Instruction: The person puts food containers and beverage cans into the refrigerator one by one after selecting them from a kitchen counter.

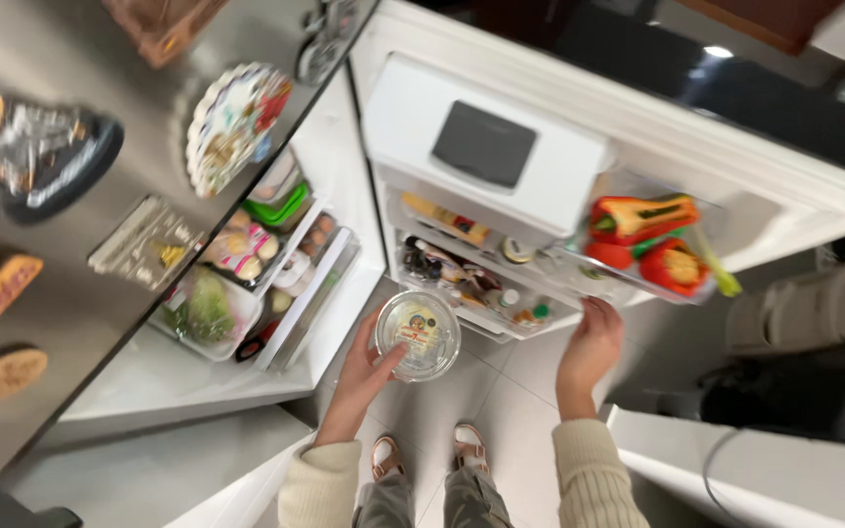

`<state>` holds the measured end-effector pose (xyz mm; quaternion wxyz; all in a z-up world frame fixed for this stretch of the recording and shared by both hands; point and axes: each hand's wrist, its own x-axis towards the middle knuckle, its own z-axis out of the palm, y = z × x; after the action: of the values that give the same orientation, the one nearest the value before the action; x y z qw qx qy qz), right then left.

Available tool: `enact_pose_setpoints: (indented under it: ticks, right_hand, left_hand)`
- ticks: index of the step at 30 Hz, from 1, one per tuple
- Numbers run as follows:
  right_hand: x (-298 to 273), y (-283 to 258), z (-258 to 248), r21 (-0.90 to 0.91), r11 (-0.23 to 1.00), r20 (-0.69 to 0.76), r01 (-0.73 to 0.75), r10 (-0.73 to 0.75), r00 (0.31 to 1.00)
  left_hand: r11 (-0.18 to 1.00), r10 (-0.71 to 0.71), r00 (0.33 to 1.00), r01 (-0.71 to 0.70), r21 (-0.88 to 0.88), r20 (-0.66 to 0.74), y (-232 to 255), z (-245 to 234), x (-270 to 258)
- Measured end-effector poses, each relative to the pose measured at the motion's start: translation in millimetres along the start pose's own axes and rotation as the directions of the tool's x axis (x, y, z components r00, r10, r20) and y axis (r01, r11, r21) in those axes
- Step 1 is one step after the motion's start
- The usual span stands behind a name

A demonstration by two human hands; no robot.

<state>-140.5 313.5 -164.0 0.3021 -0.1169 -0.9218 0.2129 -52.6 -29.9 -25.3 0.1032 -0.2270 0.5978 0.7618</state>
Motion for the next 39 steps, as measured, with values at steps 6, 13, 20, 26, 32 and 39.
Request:
enact_pose_setpoints:
  ticks: [6,13,20,26,32,39]
  right_hand:
    - [-13,-43,7,-0.004,0.968,-0.208,0.249,-0.245,0.947]
    - [-86,-175,44,0.829,0.541,0.491,-0.139,-0.586,0.645]
    - [-89,-213,97,0.851,0.470,0.477,-0.234,-0.508,0.717]
    - [-61,-271,99,0.932,0.308,0.347,-0.189,-0.612,0.711]
    - [-30,-314,80,0.971,0.222,0.220,-0.090,-0.676,0.703]
    - [-36,-298,101,0.962,0.272,0.208,-0.010,-0.710,0.672]
  left_hand:
    - [0.976,0.211,0.976,-0.214,-0.042,-0.059,-54,-36,31]
    - [0.876,0.436,0.886,-0.458,-0.152,-0.157,-67,-45,52]
    - [0.809,0.578,0.809,-0.552,0.200,-0.109,-76,-84,66]
    - [0.600,0.792,0.520,-0.558,0.573,-0.322,-51,-96,87]
    - [0.412,0.908,0.154,-0.502,0.761,-0.390,19,-99,115]
    - [0.367,0.921,-0.118,-0.048,0.929,-0.371,74,-158,183]
